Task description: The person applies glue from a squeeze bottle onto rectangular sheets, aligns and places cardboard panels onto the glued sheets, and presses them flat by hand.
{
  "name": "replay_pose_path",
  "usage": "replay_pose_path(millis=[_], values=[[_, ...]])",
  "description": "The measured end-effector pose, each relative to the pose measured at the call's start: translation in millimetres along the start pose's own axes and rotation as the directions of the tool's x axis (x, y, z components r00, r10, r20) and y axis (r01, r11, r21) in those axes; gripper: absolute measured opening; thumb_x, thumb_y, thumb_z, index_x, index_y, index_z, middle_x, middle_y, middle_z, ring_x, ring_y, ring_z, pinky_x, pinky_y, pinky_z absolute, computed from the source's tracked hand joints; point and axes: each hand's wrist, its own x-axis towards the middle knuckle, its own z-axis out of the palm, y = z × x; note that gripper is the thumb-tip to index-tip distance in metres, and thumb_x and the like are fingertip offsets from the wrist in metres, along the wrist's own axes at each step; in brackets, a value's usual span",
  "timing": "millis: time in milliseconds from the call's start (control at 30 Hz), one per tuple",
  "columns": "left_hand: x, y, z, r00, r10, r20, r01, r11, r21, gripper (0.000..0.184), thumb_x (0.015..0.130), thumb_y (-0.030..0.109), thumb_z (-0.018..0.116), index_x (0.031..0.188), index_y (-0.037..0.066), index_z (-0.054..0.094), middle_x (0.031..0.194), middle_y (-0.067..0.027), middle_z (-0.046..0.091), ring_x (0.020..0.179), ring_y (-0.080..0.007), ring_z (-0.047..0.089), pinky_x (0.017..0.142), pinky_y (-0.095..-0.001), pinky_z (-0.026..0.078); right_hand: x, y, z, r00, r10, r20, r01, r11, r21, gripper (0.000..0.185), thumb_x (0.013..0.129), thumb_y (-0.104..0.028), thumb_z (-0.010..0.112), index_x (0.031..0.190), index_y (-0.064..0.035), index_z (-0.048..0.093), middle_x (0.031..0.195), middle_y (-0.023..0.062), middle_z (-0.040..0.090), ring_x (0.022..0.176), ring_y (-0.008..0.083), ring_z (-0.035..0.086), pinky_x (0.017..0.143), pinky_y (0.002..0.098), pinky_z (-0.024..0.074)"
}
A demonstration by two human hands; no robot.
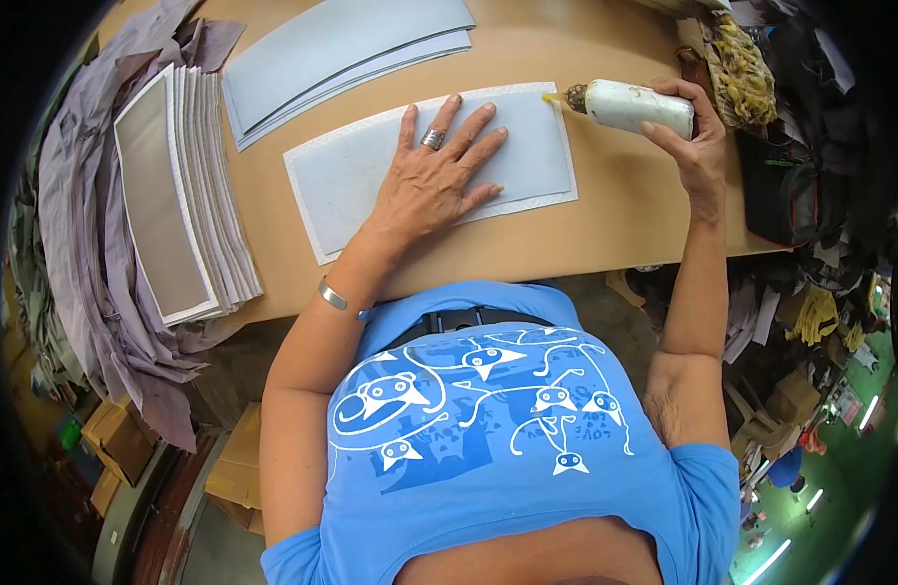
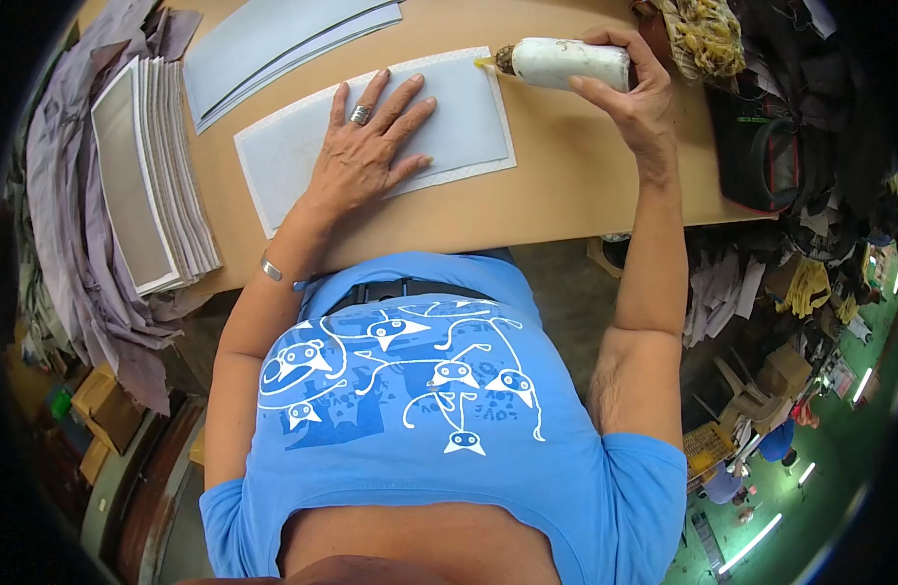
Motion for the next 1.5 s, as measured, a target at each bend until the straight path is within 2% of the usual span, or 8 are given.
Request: replay_pose_path(millis=[133,333,433,1133,1333,1433,1500], values=[[-0.3,1.0,-1.2,0.999,-0.021,0.036,0.02,0.999,0.029,0.059,0.083,0.052,0.051,0.135,0.027,0.039,0.147,0.0042,0.026,0.136,-0.0228,0.019,0.11,-0.0514,0.009,-5.0,1.3,-4.4,0.999,-0.014,0.033,0.015,0.999,-0.028,0.034,0.067,-0.003,0.07,0.099,-0.0039,0.059,0.098,0.0019,0.061,0.09,0.0106,0.056,0.079,0.023,0.0452],[0.2,0.6,-2.0,0.998,-0.02,0.054,0.018,0.999,0.04,0.059,0.083,0.052,0.05,0.135,0.028,0.039,0.147,0.0041,0.025,0.136,-0.0232,0.018,0.11,-0.0525,0.01,-20.0,-6.5,-10.9,0.999,0.02,0.042,-0.018,0.999,-0.049,0.035,0.064,-0.001,0.07,0.098,-0.0033,0.06,0.098,0.0036,0.061,0.092,0.0125,0.056,0.081,0.0239,0.0451],[-0.2,-0.3,0.8,1.0,0.012,-0.018,-0.012,1.0,0.013,0.056,0.083,0.049,0.052,0.132,0.024,0.043,0.144,0.0005,0.031,0.134,-0.0268,0.024,0.108,-0.0555,0.013,-21.6,-5.0,-10.4,0.999,-0.01,0.035,0.012,0.998,-0.054,0.035,0.064,0.0,0.069,0.098,-0.003,0.06,0.099,0.0044,0.061,0.093,0.0127,0.056,0.081,0.0246,0.0454],[-0.2,-2.5,5.1,0.998,0.039,-0.044,-0.037,0.998,0.049,0.056,0.085,0.05,0.048,0.133,0.023,0.043,0.144,0.0008,0.032,0.134,-0.0271,0.025,0.107,-0.057,0.013,-73.7,-29.4,-10.6,0.999,0.005,0.032,0.0,0.987,-0.159,0.034,0.061,-0.001,0.068,0.094,-0.0021,0.058,0.095,0.0078,0.062,0.089,0.0156,0.058,0.079,0.0266,0.0455],[0.2,-3.5,5.4,0.997,0.014,-0.07,-0.019,0.997,-0.072,0.047,0.081,0.045,0.057,0.12,0.019,0.05,0.144,0.0012,0.032,0.134,-0.0283,0.024,0.107,-0.0573,0.014,-93.4,-30.5,-4.6,0.999,0.024,-0.045,-0.031,0.987,-0.158,0.034,0.062,-0.002,0.068,0.095,-0.0021,0.058,0.094,0.0077,0.061,0.089,0.016,0.058,0.08,0.0271,0.0452],[0.2,-2.8,5.1,0.997,0.02,-0.078,-0.024,0.998,-0.051,0.044,0.079,0.044,0.06,0.113,0.018,0.051,0.141,-0.0001,0.035,0.133,-0.0289,0.025,0.106,-0.0566,0.015,-104.6,-33.3,1.2,0.993,0.05,-0.105,-0.069,0.981,-0.181,0.035,0.062,-0.002,0.069,0.096,-0.0024,0.059,0.095,0.0072,0.061,0.089,0.0154,0.058,0.08,0.0274,0.0453],[0.3,-2.2,4.6,0.985,0.037,-0.169,-0.043,0.999,-0.032,0.041,0.08,0.043,0.059,0.11,0.017,0.052,0.135,-0.0018,0.041,0.129,-0.0295,0.031,0.103,-0.0569,0.02,-111.5,-36.2,7.8,0.985,0.07,-0.16,-0.096,0.982,-0.163,0.035,0.063,-0.003,0.069,0.097,-0.0027,0.059,0.095,0.007,0.062,0.089,0.0152,0.057,0.08,0.0274,0.0452]])
